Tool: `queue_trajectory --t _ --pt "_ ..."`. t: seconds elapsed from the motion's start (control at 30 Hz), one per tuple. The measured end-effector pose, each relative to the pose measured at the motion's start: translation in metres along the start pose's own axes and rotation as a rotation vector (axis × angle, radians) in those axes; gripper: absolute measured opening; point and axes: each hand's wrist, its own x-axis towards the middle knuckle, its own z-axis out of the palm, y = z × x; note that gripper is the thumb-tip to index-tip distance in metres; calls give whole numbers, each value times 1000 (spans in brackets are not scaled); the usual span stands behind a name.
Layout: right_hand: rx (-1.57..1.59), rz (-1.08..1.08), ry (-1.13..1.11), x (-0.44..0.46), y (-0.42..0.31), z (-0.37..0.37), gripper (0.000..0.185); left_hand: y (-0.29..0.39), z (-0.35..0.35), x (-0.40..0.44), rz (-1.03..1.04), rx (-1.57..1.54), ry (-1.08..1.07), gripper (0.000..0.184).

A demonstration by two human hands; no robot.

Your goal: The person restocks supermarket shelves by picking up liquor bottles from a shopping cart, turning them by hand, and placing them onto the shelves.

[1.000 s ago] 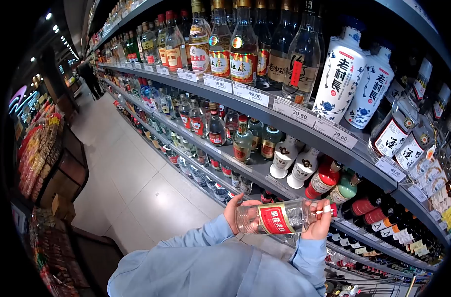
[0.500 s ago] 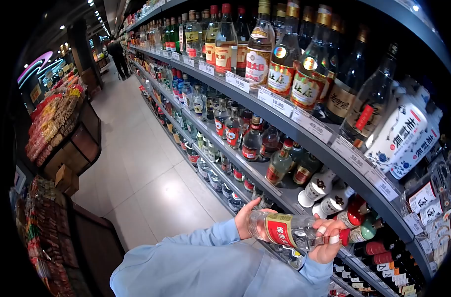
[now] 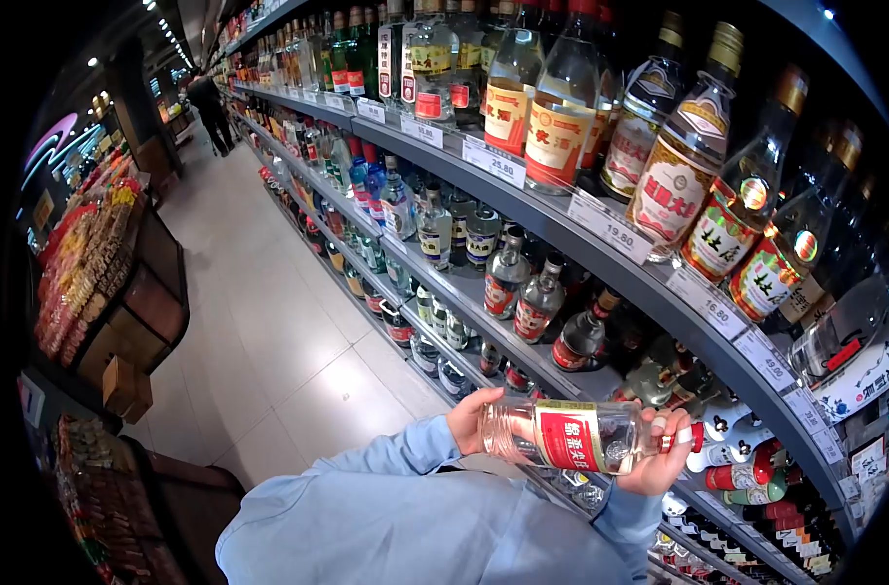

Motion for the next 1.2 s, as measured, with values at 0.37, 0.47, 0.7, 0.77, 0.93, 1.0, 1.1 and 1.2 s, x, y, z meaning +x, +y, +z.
queue_trajectory --t 0.37,0.47,0.7,0.77,0.93,1.0,1.1,1.2 --pt "-130 18 178 -6 63 34 25 17 -70 3 -45 -191 -39 94" --pt "-124 40 205 -5 68 35 25 28 -65 -5 -84 -179 30 95" --pt "-97 85 247 0 76 13 25 24 -54 -10 -7 -244 163 100" --pt "-100 92 274 2 74 4 25 24 -50 -15 35 -164 182 96" --pt "-108 92 552 4 59 -8 25 23 -28 -10 111 31 218 71" --pt "-116 66 574 5 52 -19 24 15 -22 -3 183 177 172 65" --pt "-94 92 570 1 37 -24 27 12 -13 -9 170 212 26 59" --pt "9 118 444 -5 22 -56 28 8 -5 -3 141 221 -36 75"
